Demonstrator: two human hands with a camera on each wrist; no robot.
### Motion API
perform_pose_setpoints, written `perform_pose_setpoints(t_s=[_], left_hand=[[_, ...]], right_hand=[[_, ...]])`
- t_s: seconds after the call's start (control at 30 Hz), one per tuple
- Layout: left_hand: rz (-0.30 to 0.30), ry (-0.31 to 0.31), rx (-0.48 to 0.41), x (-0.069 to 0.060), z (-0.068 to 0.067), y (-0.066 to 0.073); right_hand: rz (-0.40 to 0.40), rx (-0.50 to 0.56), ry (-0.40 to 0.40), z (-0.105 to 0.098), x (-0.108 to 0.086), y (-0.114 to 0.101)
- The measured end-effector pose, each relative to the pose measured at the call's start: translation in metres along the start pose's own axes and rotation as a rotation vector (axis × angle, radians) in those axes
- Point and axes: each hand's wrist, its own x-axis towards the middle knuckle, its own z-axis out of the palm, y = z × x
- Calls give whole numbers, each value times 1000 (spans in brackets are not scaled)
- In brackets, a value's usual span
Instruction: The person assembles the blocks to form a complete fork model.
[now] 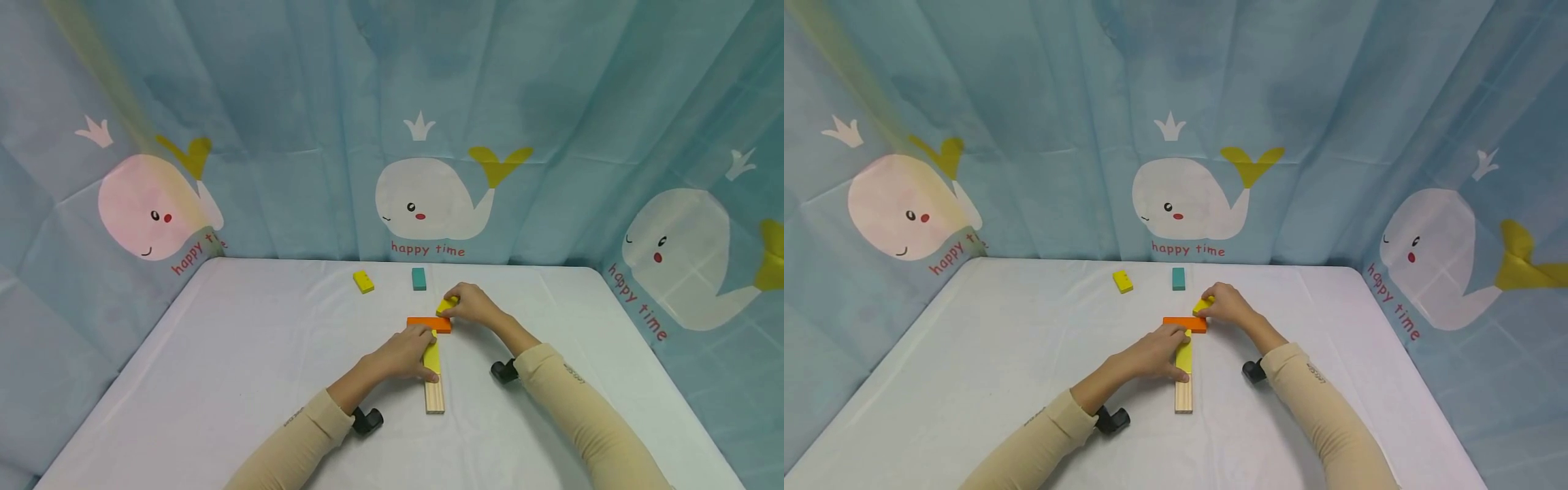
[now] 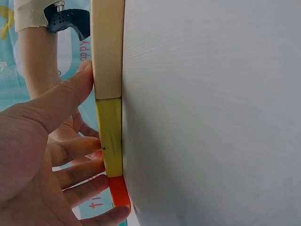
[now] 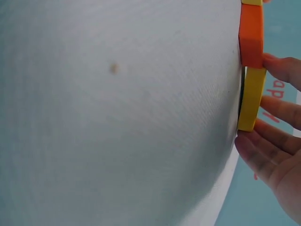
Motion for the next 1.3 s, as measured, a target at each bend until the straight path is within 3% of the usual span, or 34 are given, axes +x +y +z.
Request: perform_pose_setpoints(t_s=[0.63,1.0,1.3], left_hand=[[8,-9,-22,1,2,0],[14,1,-20,-2,-4,-1],[15,8,4,1,1,-2]], right_hand=[[11,-21,-32,-1,-3,-2],[2,-33,-23,-1,2,-4],[19,-73,-42,-3,1,-8]])
